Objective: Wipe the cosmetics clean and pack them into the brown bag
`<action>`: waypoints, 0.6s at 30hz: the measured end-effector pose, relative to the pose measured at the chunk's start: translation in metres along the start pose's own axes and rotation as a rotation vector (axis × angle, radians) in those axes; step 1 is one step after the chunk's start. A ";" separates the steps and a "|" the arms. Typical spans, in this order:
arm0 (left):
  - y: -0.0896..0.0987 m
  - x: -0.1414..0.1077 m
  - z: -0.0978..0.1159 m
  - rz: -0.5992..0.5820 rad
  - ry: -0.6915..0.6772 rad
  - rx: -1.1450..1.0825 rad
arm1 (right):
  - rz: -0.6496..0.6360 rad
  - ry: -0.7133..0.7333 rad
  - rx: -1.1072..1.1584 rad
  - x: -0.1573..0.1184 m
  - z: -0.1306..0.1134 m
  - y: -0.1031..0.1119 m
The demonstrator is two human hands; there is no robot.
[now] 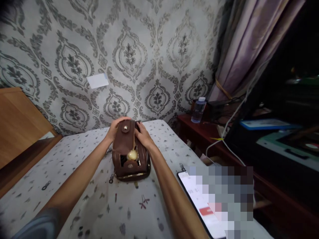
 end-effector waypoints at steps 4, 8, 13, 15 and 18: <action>-0.004 -0.015 0.017 -0.037 -0.046 0.133 | -0.040 -0.047 -0.025 -0.010 -0.013 -0.003; -0.007 -0.030 0.027 -0.051 -0.042 0.163 | -0.043 -0.027 0.043 -0.026 -0.030 -0.005; -0.004 -0.057 0.039 -0.025 0.008 0.135 | 0.094 -0.040 0.146 -0.056 -0.040 0.004; -0.005 -0.076 0.048 -0.040 0.013 0.180 | 0.120 -0.042 0.139 -0.068 -0.042 0.005; -0.011 -0.109 0.070 -0.083 -0.047 0.314 | 0.130 -0.017 0.084 -0.082 -0.048 0.004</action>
Point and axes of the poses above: each hand's wrist, its own x-axis towards the middle knuckle, its own y-axis out of the back of the hand, z = x × y, the point moved 10 cm from there along x, towards the middle knuckle, and after that the axes turned 6 degrees about x, right-handed, at the moved point
